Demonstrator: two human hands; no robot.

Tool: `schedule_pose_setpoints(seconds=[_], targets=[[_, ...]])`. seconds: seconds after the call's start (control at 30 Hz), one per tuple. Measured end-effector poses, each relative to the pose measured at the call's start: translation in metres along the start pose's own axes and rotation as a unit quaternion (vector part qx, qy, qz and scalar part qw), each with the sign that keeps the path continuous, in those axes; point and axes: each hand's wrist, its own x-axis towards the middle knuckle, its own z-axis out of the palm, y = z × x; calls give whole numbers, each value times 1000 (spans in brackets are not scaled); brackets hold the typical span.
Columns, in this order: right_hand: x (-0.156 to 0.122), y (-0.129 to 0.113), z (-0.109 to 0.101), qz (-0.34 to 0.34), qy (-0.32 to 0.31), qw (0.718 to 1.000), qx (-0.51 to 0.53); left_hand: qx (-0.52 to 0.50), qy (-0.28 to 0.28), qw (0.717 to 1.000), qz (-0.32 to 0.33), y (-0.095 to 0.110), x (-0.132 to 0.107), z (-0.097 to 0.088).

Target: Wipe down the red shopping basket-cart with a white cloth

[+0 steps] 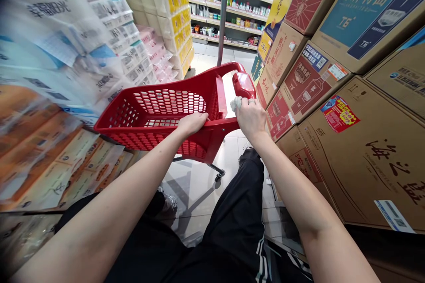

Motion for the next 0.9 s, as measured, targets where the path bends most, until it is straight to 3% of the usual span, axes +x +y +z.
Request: schedule_pose_setpoints(seconds=[0.1, 0.23, 0.37, 0.5, 0.9], targets=[[8, 6, -4, 28, -23, 999, -12, -6, 3, 1000, -1, -1, 1, 2], [4, 16, -3, 20, 7, 1000, 23, -12, 9, 1000, -13, -1, 4, 4], [-11, 24, 3, -95, 71, 987, 104, -16, 13, 1000, -22, 0, 4, 4], [-25, 24, 8, -226, 94, 960, 133, -20, 19, 999, -19, 1, 2, 3], [-47, 1, 24, -259, 117, 953, 104, -10, 29, 999, -30, -5, 2, 3]])
